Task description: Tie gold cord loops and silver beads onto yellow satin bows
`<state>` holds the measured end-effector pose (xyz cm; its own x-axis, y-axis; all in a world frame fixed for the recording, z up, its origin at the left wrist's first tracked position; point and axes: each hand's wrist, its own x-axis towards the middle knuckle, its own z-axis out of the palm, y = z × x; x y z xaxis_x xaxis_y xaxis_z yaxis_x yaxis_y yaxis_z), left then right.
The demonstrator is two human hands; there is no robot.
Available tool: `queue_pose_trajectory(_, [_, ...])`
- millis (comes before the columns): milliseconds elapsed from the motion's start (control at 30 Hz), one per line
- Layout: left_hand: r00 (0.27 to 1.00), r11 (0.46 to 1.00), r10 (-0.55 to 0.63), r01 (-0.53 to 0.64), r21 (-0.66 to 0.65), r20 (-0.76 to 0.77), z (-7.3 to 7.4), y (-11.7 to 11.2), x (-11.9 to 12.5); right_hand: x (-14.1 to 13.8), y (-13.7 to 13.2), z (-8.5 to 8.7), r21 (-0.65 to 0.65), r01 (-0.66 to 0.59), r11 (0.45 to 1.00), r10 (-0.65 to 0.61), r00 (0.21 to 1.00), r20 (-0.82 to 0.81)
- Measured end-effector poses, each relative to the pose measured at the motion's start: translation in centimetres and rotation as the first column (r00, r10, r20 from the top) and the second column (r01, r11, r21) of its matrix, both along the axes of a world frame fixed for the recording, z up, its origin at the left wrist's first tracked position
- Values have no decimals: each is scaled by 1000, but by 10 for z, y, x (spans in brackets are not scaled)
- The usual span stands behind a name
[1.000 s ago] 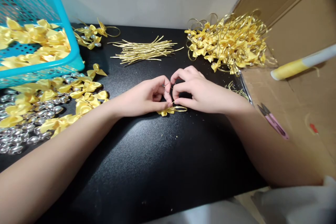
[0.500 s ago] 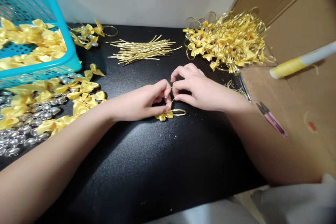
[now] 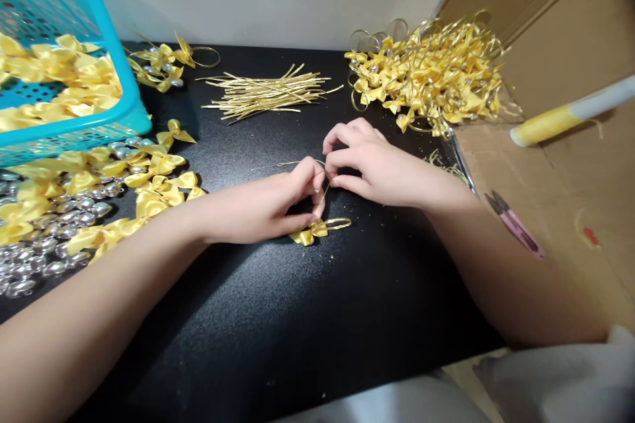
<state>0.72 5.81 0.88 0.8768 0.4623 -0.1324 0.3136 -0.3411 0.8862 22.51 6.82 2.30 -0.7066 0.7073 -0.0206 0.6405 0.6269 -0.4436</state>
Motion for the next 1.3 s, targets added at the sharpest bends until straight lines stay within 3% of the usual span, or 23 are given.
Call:
queue_pose_trajectory(567, [999,998,-39,39,-40,-18,3,-1,0,0,-1,0,-32,-11,999,11,1000,-14])
queue_pose_trajectory(833, [999,987,-35,37,-155,16,5,-6,2,-1,-1,0,-49,-5,999,5,1000,-13])
queue_pose_trajectory(1033, [990,996,-80,84,38,-114,11,-4,3,-2,-2,0,-75,-22,997,21,1000,-20])
queue_pose_trajectory(1167, [986,990,-120,128,63,-116,10,-5,2,-2,-3,0,-95,-30,995,28,999,-19])
queue_pose_trajectory(1300, [990,994,-83,90,60,-117,8,-7,-1,-2,-4,4,-94,-21,995,18,999,-33])
